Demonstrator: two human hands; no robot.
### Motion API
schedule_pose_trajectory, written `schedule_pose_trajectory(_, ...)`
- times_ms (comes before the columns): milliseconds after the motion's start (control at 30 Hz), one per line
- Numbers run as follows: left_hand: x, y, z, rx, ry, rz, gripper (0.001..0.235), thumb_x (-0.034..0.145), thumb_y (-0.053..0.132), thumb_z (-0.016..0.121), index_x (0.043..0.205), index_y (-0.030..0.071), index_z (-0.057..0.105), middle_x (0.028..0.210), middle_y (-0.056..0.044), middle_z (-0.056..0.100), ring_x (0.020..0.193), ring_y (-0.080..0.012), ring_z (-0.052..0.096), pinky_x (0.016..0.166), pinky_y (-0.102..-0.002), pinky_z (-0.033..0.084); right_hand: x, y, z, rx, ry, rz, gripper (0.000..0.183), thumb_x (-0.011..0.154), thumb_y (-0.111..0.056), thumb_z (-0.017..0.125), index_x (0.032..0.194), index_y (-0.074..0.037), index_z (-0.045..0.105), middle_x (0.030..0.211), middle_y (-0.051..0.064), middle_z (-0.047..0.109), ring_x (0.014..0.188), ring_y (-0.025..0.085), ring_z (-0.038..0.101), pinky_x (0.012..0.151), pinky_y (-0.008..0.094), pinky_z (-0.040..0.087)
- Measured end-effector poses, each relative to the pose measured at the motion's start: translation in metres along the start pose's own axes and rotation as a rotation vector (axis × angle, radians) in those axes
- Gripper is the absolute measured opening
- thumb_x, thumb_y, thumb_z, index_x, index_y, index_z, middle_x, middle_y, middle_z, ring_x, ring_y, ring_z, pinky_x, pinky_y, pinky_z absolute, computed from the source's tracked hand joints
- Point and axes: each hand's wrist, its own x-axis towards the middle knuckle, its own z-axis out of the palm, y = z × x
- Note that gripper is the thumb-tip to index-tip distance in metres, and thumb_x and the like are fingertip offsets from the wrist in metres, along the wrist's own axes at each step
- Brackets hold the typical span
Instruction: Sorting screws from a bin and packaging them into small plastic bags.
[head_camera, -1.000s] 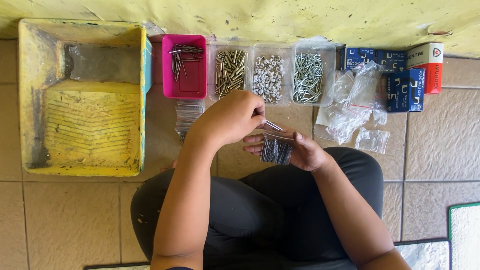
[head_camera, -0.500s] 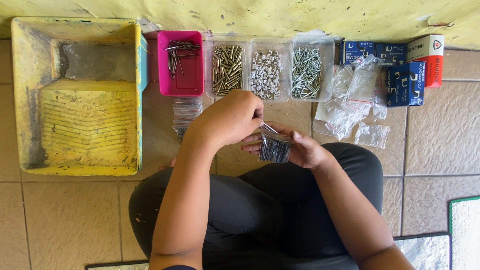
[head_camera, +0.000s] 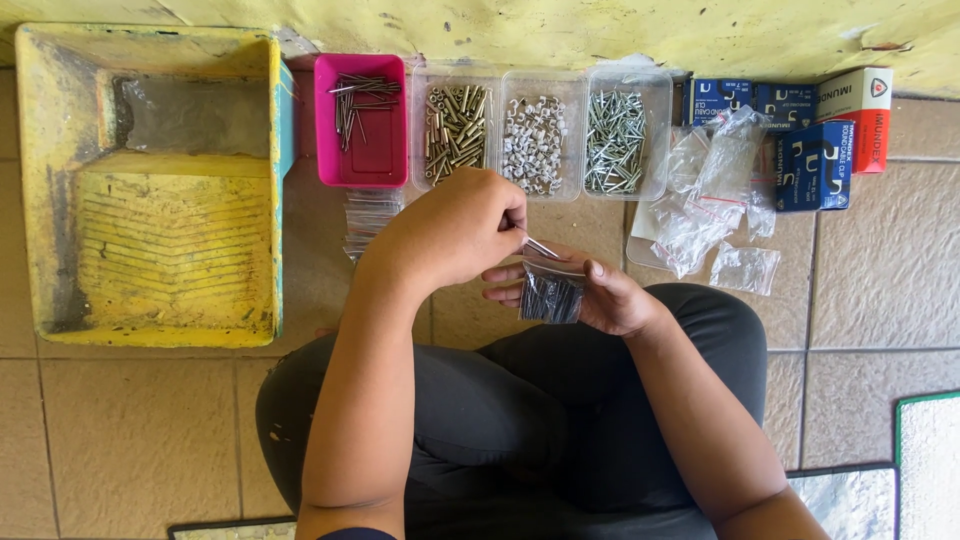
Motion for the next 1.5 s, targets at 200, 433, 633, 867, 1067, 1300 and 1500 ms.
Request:
schedule_pose_trajectory(200,0.003,-0.002,0.004,-0.005,-0.027,-0.015,0.025,0.086,0.012,0.065,0.063,0.002,0.068,0.050,-0.014,0.061,0.053,-0.0286,0.062,0.059,-0.037,0.054,0.000,0.001,0.000,0.011,-0.015,-0.004,0.107,0.087,-0.067,0.057,0.152,0.011,0.022,0.142,0.042,0.043,0.132,0.054,0.049,0.112,0.062,0.035)
schedule_pose_trajectory(433,0.004,0.000,0.009,0.014,-0.070,-0.037,0.027,0.086,0.011,0.065,0.060,0.003,0.066,0.049,-0.014,0.061,0.051,-0.0282,0.062,0.058,-0.036,0.053,-0.003,0.006,-0.006,0.001,-0.003,-0.003,0.109,0.086,-0.068,0.058,0.151,0.011,0.024,0.141,0.042,0.044,0.131,0.054,0.050,0.111,0.063,0.036)
schedule_pose_trajectory(633,0.004,0.006,0.012,0.019,-0.143,-0.050,0.030,0.088,0.012,0.067,0.059,0.005,0.066,0.053,-0.013,0.065,0.050,-0.0251,0.063,0.059,-0.031,0.056,-0.008,0.006,-0.005,-0.018,0.000,-0.011,0.108,0.087,-0.066,0.057,0.151,0.013,0.022,0.141,0.037,0.047,0.130,0.051,0.052,0.109,0.062,0.039)
schedule_pose_trajectory(867,0.011,0.004,0.023,0.079,-0.165,-0.028,0.028,0.087,0.011,0.065,0.061,0.001,0.067,0.058,-0.018,0.066,0.056,-0.0305,0.069,0.061,-0.038,0.058,-0.011,0.005,-0.002,-0.035,-0.033,-0.018,0.101,0.090,-0.061,0.056,0.151,0.012,0.024,0.134,0.042,0.053,0.128,0.055,0.053,0.108,0.064,0.040)
schedule_pose_trajectory(1067,0.010,0.004,0.023,0.071,-0.163,-0.016,0.030,0.088,0.009,0.065,0.059,0.001,0.065,0.057,-0.017,0.065,0.055,-0.0307,0.070,0.061,-0.036,0.059,-0.010,0.007,-0.007,-0.019,-0.057,-0.021,0.098,0.092,-0.059,0.055,0.152,0.012,0.023,0.129,0.045,0.055,0.128,0.057,0.052,0.107,0.065,0.041)
schedule_pose_trajectory(1300,0.006,0.008,0.019,0.047,-0.186,-0.005,0.031,0.087,0.010,0.066,0.057,0.003,0.063,0.056,-0.017,0.065,0.051,-0.0283,0.068,0.058,-0.033,0.058,-0.013,0.008,-0.007,-0.006,-0.039,-0.035,0.091,0.095,-0.053,0.056,0.151,0.011,0.024,0.129,0.048,0.053,0.127,0.059,0.051,0.105,0.069,0.040)
schedule_pose_trajectory(1500,0.012,0.008,0.031,0.132,-0.164,-0.038,0.016,0.081,0.007,0.067,0.070,-0.004,0.071,0.067,-0.025,0.070,0.064,-0.0381,0.074,0.061,-0.044,0.060,-0.018,0.016,-0.004,0.024,0.065,-0.024,0.094,0.086,-0.043,0.064,0.149,0.016,0.029,0.133,0.040,0.054,0.121,0.052,0.058,0.093,0.067,0.050)
